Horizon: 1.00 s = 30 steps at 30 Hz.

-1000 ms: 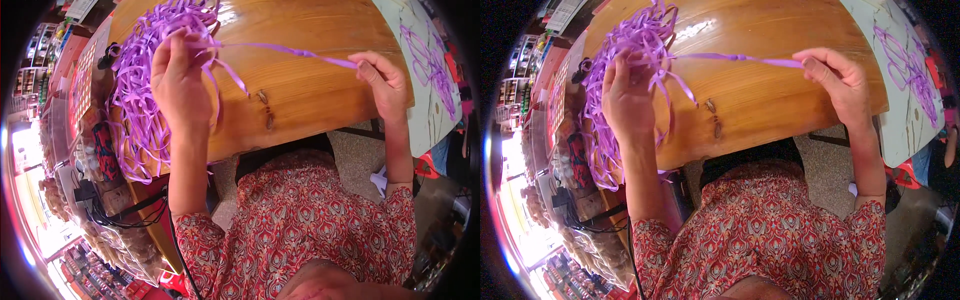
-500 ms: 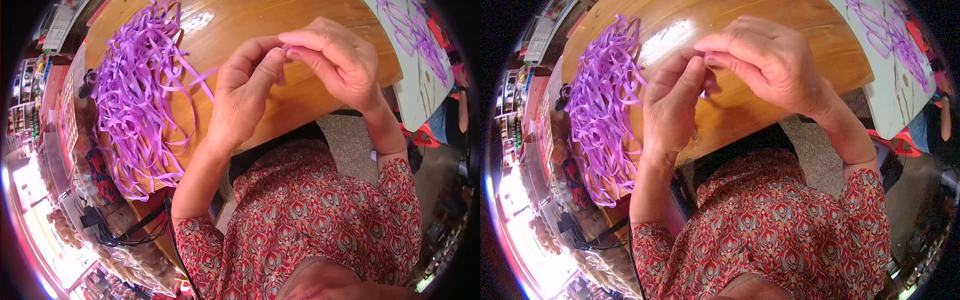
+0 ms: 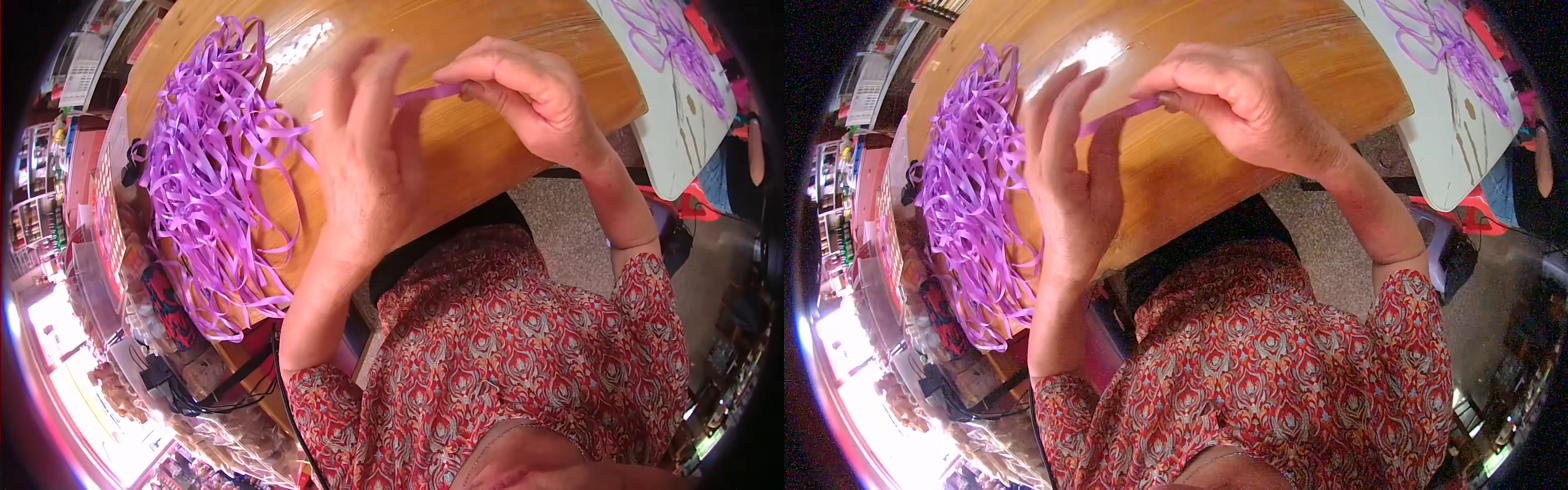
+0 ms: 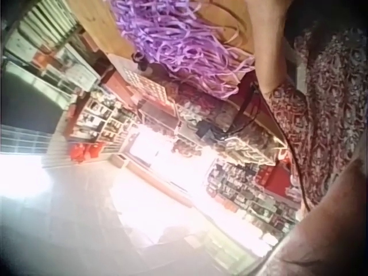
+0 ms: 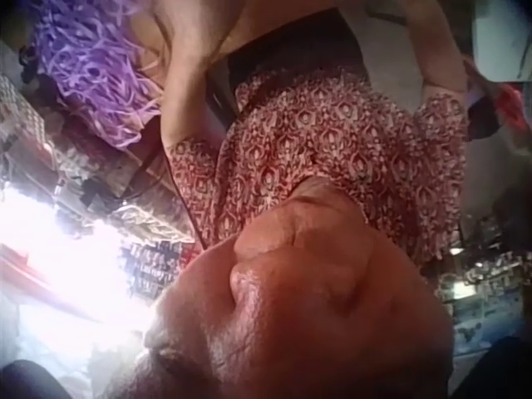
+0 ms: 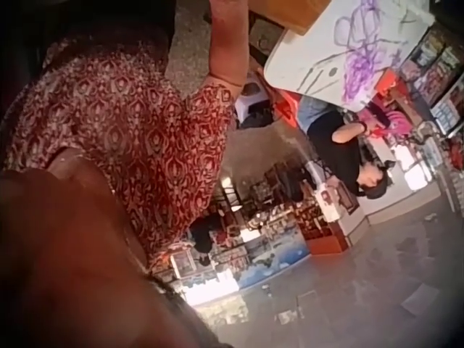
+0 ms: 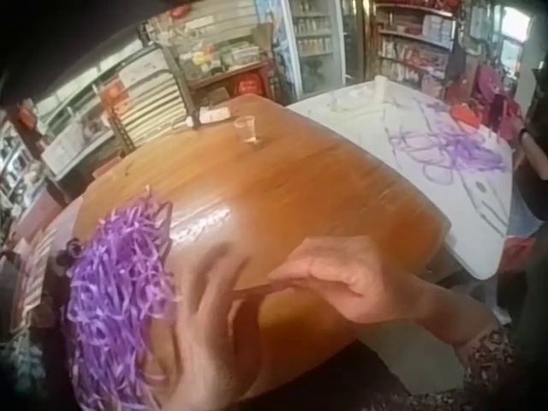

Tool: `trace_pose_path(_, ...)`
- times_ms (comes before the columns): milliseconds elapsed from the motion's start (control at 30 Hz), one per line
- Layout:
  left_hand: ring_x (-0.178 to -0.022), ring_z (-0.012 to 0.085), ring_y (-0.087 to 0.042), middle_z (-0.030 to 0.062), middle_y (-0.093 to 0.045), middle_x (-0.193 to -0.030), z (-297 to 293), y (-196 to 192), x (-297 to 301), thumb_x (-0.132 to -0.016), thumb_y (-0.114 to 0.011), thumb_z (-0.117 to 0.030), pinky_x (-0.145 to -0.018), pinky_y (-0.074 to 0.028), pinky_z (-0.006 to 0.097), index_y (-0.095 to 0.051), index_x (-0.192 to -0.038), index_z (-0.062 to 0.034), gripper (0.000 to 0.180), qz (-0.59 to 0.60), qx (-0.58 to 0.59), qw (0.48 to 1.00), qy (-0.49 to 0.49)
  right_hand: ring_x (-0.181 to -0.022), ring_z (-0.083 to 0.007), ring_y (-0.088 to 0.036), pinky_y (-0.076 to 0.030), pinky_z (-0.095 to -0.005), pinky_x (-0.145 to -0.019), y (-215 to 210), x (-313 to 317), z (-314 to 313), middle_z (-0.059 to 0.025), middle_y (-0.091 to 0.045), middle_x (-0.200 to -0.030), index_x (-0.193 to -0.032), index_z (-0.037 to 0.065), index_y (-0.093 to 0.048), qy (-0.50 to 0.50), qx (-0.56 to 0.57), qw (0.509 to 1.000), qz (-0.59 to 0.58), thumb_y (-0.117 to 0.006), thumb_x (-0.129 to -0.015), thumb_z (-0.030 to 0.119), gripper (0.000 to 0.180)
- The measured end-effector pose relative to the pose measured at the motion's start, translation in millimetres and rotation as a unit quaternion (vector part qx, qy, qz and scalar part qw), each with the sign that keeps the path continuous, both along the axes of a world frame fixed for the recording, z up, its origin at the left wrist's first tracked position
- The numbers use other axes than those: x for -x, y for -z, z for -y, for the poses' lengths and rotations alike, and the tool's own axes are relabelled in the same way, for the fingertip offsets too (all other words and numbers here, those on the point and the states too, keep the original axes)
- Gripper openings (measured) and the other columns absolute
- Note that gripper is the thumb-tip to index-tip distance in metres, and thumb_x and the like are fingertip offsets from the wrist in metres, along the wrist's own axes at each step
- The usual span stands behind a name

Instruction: The person picks up a purple ribbon from a pile on the table and ties a series of knots into it by hand.

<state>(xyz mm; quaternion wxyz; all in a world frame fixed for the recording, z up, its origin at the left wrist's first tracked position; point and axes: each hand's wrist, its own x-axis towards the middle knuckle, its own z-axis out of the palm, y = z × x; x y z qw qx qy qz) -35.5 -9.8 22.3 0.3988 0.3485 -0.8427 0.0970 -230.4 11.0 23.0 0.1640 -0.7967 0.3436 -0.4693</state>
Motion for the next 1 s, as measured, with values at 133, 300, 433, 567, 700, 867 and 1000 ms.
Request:
trace_pose_path(133,-0.085,0.0133,-0.059,0.0106,-0.059,-0.1,-15.0,0.8,17.7,-0.085,-0.06,0.001,-0.073,-0.047,0.024,-0.057,-0.107,0.0002,0.022,-0.31,-0.435,0.822,0.198,-0.078,-0.0177,-0.063,-0.049,-0.0253,-0.069,-3.8,-8.2,-4.6,-0.0109,-0.064,-0.088,-0.1,-0.002,-0.063,0.022,-0.032,0.998,0.05,-0.06,-0.081,-0.005,0.019)
trace_pose_path(300,-0.073,0.004,-0.051,-0.0014,-0.058,-0.081,-10.1,3.1,11.6,-0.088,-0.06,-0.003,-0.066,-0.043,0.017,-0.061,-0.096,0.0019,0.01,-0.364,-0.487,0.776,0.166,-0.079,-0.0164,-0.063,-0.049,-0.0246,-0.068,-4.5,2.7,-12.2,-0.0107,-0.064,-0.088,-0.1,-0.002,-0.064,0.074,-0.046,0.996,0.03,-0.063,-0.081,-0.003,0.019)
trace_pose_path(433,-0.07,0.0027,-0.048,-0.0023,-0.058,-0.08,-13.1,0.3,10.1,-0.085,-0.063,-0.002,-0.062,-0.04,0.016,-0.063,-0.09,0.0012,0.005,-0.397,-0.494,0.758,0.152,-0.079,-0.0169,-0.062,-0.048,-0.0244,-0.068,-1.6,16.0,-11.9,-0.0103,-0.064,-0.088,-0.099,-0.001,-0.065,0.102,-0.025,0.994,0.017,-0.067,-0.078,0.0,0.02)
trace_pose_path(567,-0.07,0.0027,-0.049,-0.0022,-0.059,-0.078,-12.2,2.5,8.0,-0.084,-0.064,-0.002,-0.062,-0.04,0.017,-0.064,-0.089,0.0002,0.005,-0.423,-0.512,0.734,0.143,-0.08,-0.0213,-0.061,-0.047,-0.0277,-0.068,-4.2,11.0,-12.3,-0.0097,-0.064,-0.092,-0.099,0.0,-0.066,0.105,0.1,0.988,-0.061,-0.073,-0.072,0.005,0.029)
trace_pose_path(700,-0.071,0.0029,-0.05,-0.0022,-0.059,-0.078,-14.0,-2.7,6.3,-0.085,-0.064,-0.004,-0.064,-0.04,0.017,-0.064,-0.089,0.0003,0.006,-0.419,-0.544,0.713,0.145,-0.076,-0.0204,-0.059,-0.043,-0.0295,-0.064,-3.8,-5.7,-11.1,-0.008,-0.063,-0.091,-0.098,0.002,-0.067,0.097,0.164,0.976,-0.108,-0.075,-0.066,0.007,0.033)
trace_pose_path(867,-0.073,0.0033,-0.049,-0.0032,-0.058,-0.081,-16.7,0.2,8.6,-0.086,-0.063,-0.004,-0.065,-0.04,0.018,-0.065,-0.09,0.0002,0.006,-0.431,-0.555,0.687,0.184,-0.071,-0.0204,-0.056,-0.041,-0.0303,-0.061,0.1,-3.3,-8.9,-0.0072,-0.06,-0.083,-0.095,0.001,-0.067,0.096,0.181,0.97,-0.132,-0.074,-0.064,0.002,0.032)
trace_pose_path(1000,-0.071,0.0088,-0.052,0.0032,-0.057,-0.076,-12.8,18.2,14.5,-0.082,-0.065,-0.003,-0.061,-0.041,0.022,-0.064,-0.089,0.0011,0.008,-0.356,-0.452,0.795,0.194,-0.068,-0.0219,-0.054,-0.041,-0.0315,-0.06,-0.3,-1.0,-11.1,-0.0078,-0.057,-0.079,-0.089,-0.001,-0.064,0.111,0.166,0.967,-0.161,-0.071,-0.065,-0.005,0.025)
